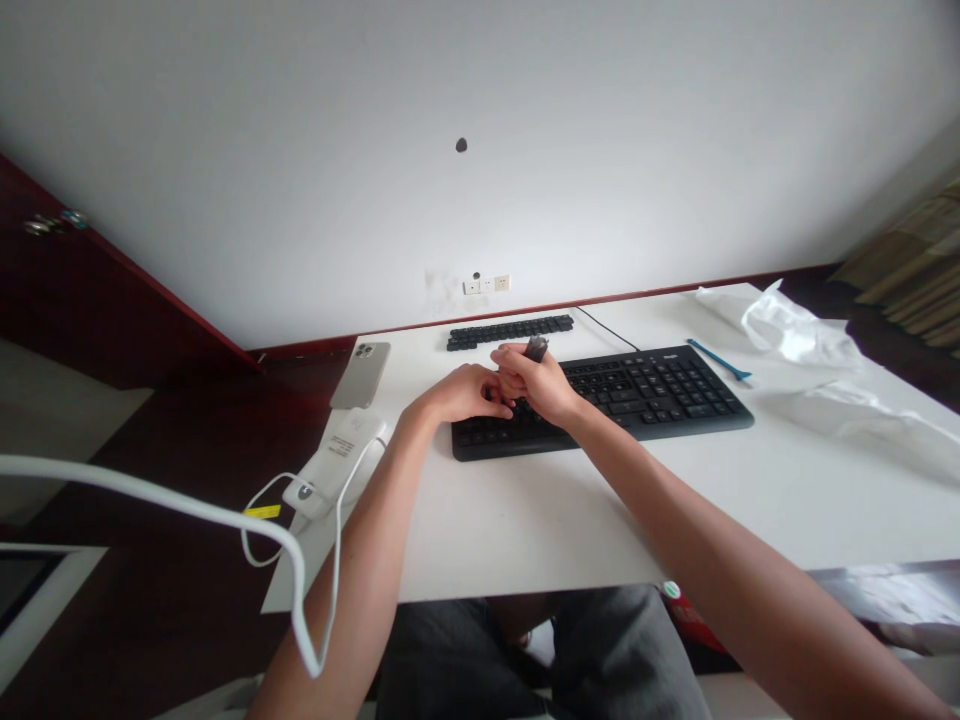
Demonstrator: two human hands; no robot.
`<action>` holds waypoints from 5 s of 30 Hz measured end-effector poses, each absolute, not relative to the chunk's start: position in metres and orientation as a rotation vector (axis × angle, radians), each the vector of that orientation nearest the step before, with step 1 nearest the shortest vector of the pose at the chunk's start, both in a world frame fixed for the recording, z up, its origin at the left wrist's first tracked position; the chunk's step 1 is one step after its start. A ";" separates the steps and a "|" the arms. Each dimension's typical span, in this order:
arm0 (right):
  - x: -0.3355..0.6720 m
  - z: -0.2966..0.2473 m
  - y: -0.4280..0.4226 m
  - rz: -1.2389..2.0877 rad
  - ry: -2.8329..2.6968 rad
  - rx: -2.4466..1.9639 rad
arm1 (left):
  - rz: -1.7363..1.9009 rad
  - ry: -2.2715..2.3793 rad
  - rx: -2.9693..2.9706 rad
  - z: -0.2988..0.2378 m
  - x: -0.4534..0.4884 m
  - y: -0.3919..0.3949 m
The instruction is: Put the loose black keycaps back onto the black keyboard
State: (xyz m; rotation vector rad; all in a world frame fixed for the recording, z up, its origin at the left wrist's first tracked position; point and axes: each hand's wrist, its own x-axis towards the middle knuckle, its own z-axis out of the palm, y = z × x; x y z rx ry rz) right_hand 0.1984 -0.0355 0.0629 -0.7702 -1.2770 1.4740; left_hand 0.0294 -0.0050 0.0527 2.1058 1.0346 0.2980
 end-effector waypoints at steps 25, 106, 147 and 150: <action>0.202 0.055 -0.037 1.392 -1.296 -0.576 | 0.273 1.021 2.127 0.062 0.027 -0.008; 0.228 0.054 -0.019 0.585 -1.318 -1.071 | 0.387 2.125 2.260 0.038 0.058 0.043; 0.228 0.055 -0.019 0.632 -1.254 -1.047 | 0.672 1.878 2.327 0.059 0.040 -0.001; 0.228 0.056 -0.019 0.673 -1.215 -1.019 | 0.827 1.515 2.374 0.058 0.040 -0.022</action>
